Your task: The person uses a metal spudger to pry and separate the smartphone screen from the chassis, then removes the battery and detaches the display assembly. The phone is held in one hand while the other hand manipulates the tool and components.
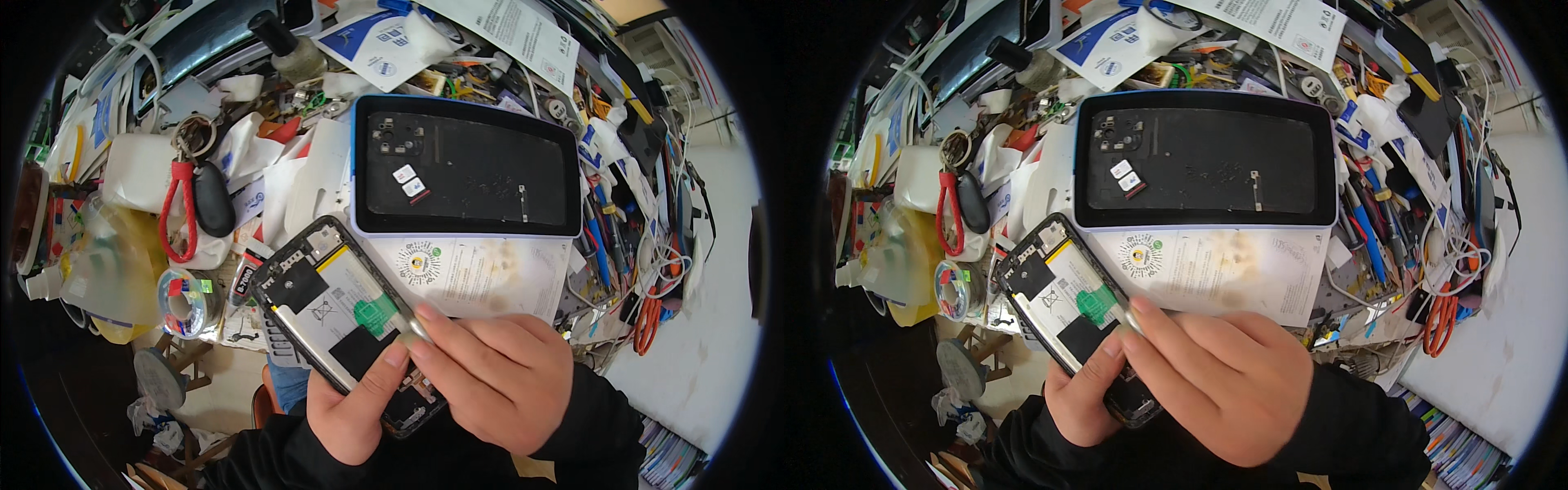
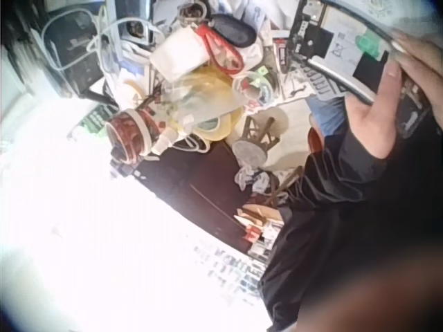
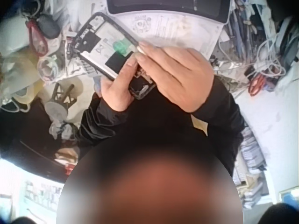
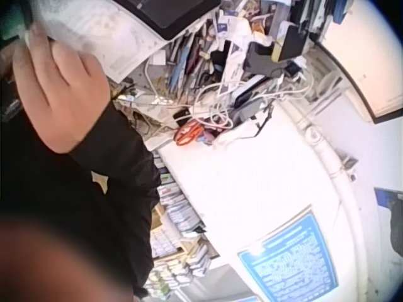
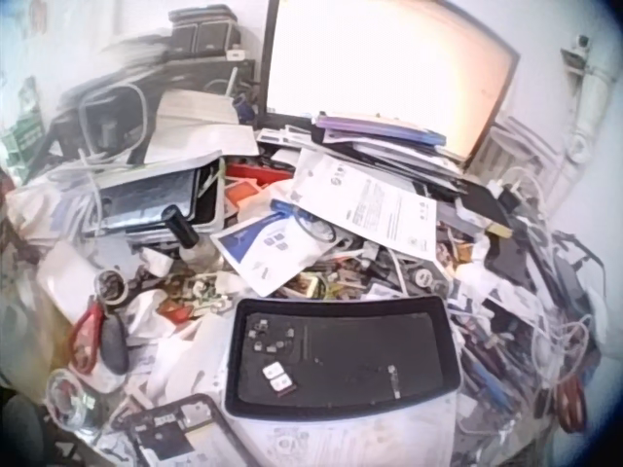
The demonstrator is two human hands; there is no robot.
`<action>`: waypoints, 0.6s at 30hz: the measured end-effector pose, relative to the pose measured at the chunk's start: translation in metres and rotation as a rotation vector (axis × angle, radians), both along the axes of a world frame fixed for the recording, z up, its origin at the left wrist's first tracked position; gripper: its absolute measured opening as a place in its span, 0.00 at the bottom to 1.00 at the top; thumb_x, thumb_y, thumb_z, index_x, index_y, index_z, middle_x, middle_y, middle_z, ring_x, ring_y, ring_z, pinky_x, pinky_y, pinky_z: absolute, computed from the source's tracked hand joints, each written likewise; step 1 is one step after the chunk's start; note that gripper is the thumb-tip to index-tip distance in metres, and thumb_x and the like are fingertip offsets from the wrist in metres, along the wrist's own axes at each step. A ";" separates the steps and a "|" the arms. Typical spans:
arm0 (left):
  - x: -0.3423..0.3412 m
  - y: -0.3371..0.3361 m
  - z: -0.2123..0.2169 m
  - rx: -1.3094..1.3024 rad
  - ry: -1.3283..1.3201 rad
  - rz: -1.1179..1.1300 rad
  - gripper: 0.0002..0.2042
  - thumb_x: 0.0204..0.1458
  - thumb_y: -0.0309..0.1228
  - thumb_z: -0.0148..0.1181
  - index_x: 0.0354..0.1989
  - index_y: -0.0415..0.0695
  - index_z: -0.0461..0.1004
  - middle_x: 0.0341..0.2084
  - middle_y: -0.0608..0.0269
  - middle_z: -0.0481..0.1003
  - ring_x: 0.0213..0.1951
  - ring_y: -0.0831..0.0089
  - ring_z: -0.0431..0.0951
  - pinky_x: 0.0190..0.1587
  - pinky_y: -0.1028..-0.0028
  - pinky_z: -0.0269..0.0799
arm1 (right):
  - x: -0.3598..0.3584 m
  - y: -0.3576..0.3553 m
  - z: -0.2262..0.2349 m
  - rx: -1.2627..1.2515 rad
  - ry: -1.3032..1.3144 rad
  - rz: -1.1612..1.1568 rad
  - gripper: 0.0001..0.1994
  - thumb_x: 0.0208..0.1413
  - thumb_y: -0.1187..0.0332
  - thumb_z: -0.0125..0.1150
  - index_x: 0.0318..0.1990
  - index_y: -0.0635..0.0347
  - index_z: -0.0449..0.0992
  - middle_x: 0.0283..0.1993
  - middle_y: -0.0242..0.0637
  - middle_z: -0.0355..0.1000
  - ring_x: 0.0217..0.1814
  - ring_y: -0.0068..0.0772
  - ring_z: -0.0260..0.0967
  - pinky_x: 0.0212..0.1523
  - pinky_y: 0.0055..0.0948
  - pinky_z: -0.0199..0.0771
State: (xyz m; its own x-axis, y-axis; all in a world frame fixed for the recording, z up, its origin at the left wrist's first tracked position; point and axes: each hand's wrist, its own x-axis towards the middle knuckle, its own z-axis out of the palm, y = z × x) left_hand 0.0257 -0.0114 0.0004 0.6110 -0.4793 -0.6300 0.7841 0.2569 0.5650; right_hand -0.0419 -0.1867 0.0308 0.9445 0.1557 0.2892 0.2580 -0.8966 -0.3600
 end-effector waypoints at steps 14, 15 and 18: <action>0.000 0.001 -0.001 0.028 -0.018 -0.017 0.16 0.65 0.22 0.60 0.60 0.33 0.73 0.50 0.55 0.81 0.49 0.69 0.81 0.53 0.71 0.77 | 0.004 -0.002 0.007 -0.052 0.046 0.040 0.20 0.52 0.70 0.63 0.52 0.68 0.81 0.58 0.52 0.79 0.46 0.31 0.77 0.37 0.26 0.73; 0.000 0.001 -0.001 0.020 0.018 0.001 0.15 0.64 0.21 0.62 0.59 0.33 0.75 0.50 0.56 0.81 0.49 0.71 0.81 0.54 0.73 0.77 | 0.004 -0.002 0.006 -0.048 0.029 0.019 0.19 0.52 0.70 0.64 0.52 0.68 0.82 0.58 0.51 0.79 0.45 0.30 0.77 0.36 0.25 0.72; 0.001 0.001 -0.001 -0.007 0.006 -0.012 0.15 0.64 0.21 0.62 0.59 0.32 0.75 0.49 0.56 0.81 0.48 0.72 0.81 0.53 0.74 0.77 | 0.006 -0.002 0.005 -0.051 0.014 0.017 0.19 0.53 0.70 0.63 0.52 0.68 0.81 0.58 0.51 0.79 0.44 0.29 0.76 0.34 0.25 0.69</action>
State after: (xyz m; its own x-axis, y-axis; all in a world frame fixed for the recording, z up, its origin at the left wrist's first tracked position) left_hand 0.0268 -0.0104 -0.0004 0.6016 -0.4912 -0.6299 0.7903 0.2518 0.5585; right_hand -0.0358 -0.1891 0.0362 0.9457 0.1855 0.2668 0.2681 -0.9094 -0.3179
